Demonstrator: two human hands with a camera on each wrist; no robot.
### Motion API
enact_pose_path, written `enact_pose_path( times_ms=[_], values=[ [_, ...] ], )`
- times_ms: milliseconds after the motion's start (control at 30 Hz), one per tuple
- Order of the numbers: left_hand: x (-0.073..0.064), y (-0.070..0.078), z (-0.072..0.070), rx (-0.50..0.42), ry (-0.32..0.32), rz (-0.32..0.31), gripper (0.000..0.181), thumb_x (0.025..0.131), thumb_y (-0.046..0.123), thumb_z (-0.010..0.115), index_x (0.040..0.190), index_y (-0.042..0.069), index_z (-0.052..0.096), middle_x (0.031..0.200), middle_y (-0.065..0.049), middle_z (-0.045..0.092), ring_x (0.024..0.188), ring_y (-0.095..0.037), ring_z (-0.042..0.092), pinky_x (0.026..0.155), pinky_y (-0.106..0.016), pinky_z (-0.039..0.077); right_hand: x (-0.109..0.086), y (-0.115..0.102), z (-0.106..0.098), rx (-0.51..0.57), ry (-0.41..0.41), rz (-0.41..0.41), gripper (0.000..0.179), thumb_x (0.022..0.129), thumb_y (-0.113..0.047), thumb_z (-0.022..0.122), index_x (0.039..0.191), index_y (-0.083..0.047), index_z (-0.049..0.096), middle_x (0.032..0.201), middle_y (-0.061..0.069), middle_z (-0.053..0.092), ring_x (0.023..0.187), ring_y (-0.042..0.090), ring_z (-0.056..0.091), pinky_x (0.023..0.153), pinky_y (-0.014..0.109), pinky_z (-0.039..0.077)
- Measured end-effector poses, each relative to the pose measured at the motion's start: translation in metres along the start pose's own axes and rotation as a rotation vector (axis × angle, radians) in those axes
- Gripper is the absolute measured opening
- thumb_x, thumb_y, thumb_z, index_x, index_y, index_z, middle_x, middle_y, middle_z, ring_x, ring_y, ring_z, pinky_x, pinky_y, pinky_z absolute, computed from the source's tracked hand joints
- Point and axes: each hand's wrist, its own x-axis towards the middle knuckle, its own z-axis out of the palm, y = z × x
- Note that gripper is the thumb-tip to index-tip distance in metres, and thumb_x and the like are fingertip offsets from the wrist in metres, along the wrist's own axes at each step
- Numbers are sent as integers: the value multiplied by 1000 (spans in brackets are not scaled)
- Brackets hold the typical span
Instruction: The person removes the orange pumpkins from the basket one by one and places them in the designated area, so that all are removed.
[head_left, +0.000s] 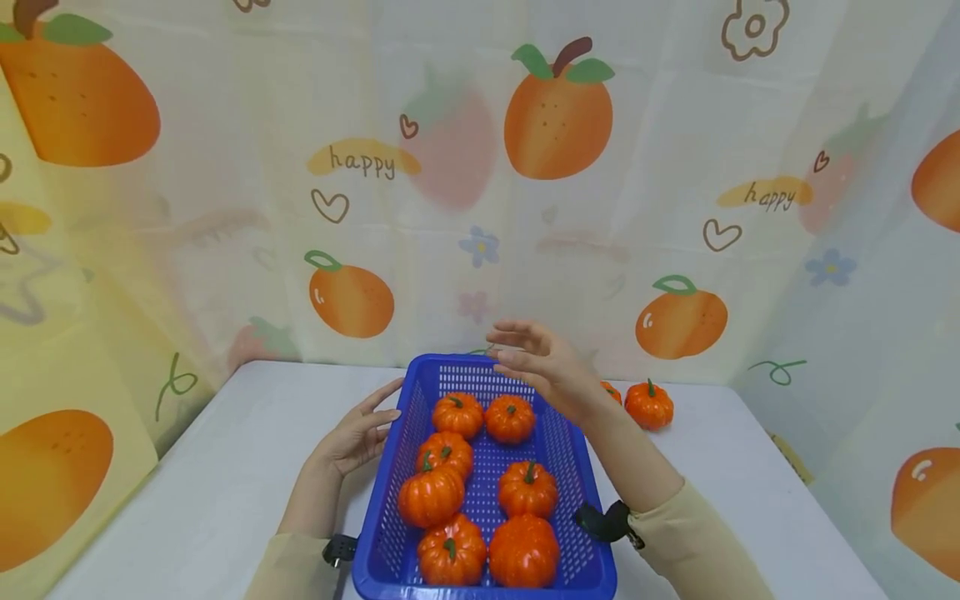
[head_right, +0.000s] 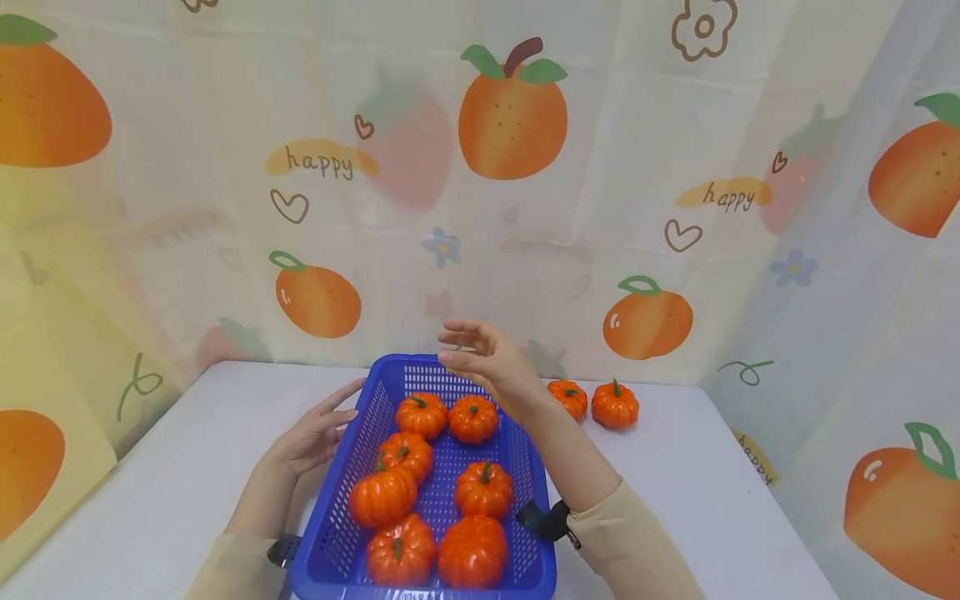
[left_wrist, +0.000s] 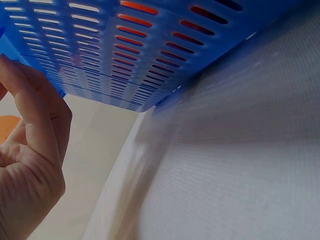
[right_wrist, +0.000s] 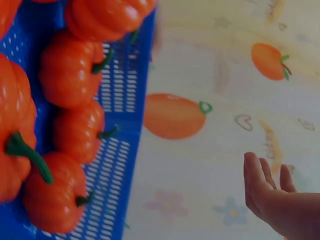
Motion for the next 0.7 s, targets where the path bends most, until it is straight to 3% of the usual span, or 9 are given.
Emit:
enact_pose_path(
  times_ms=[167,300,600,700],
  values=[
    [0,-1,1,-4,0,6,66,102,8,48,159,23,18,104,2,70,81,-9,71,71,-21,61,9,21,14,62,-93,88,58,96,-12,56,148,1,33,153,25,37,139,37,46,120,53,34],
    [0,-1,3,7,5,7,66,101,9,49,158,23,19,106,3,70,83,-9,71,72,-22,61,14,36,22,44,-159,172,55,97,-12,55,147,1,36,153,28,37,135,35,51,116,49,40],
    [-1,0,0,18,4,13,68,101,9,49,159,22,16,104,4,70,84,-9,71,74,-23,61,20,57,36,-135,-319,291,53,92,-19,64,140,-5,49,145,21,51,136,36,50,114,49,44],
    [-1,-1,1,26,-5,14,68,102,9,48,159,22,15,105,4,70,85,-9,71,74,-23,61,20,64,40,-213,-336,320,50,92,-20,65,138,-9,52,144,20,53,131,28,54,111,47,47]
  ],
)
